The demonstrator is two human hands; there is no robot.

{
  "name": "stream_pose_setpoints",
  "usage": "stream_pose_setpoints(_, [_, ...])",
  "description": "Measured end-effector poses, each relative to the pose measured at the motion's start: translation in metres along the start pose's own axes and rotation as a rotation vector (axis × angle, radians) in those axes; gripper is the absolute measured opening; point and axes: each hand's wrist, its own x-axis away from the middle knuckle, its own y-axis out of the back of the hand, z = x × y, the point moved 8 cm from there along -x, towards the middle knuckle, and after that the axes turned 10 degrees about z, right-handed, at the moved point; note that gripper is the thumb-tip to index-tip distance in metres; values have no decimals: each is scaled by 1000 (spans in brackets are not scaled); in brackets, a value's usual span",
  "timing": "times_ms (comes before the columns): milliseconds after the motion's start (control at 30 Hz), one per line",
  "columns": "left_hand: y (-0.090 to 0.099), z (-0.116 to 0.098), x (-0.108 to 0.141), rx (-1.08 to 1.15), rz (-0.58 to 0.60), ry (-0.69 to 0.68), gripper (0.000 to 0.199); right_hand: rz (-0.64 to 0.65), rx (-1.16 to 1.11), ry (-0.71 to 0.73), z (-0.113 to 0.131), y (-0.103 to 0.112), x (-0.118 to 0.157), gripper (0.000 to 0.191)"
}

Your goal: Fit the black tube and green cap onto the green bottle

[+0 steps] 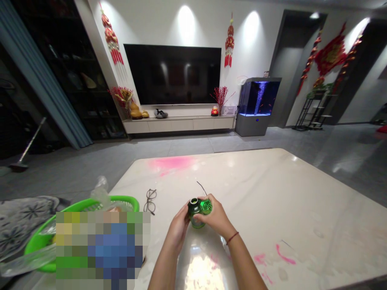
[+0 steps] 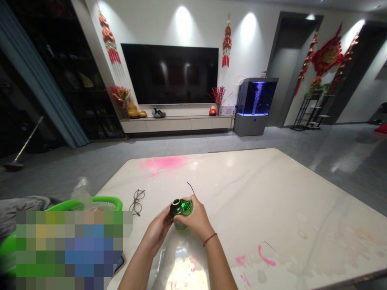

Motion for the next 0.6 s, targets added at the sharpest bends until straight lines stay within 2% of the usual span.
stream_pose_setpoints(100, [3, 2, 0, 45, -34, 30, 23, -3, 6, -10, -10, -7, -4, 46])
stream_pose_setpoints(300, [11, 4, -2, 25, -81, 83, 37, 17, -29, -18, -24, -20, -8, 45])
stream_pose_setpoints(600, [16, 5, -3, 23, -111, 78, 32, 54, -3, -27, -33, -27, -10, 44])
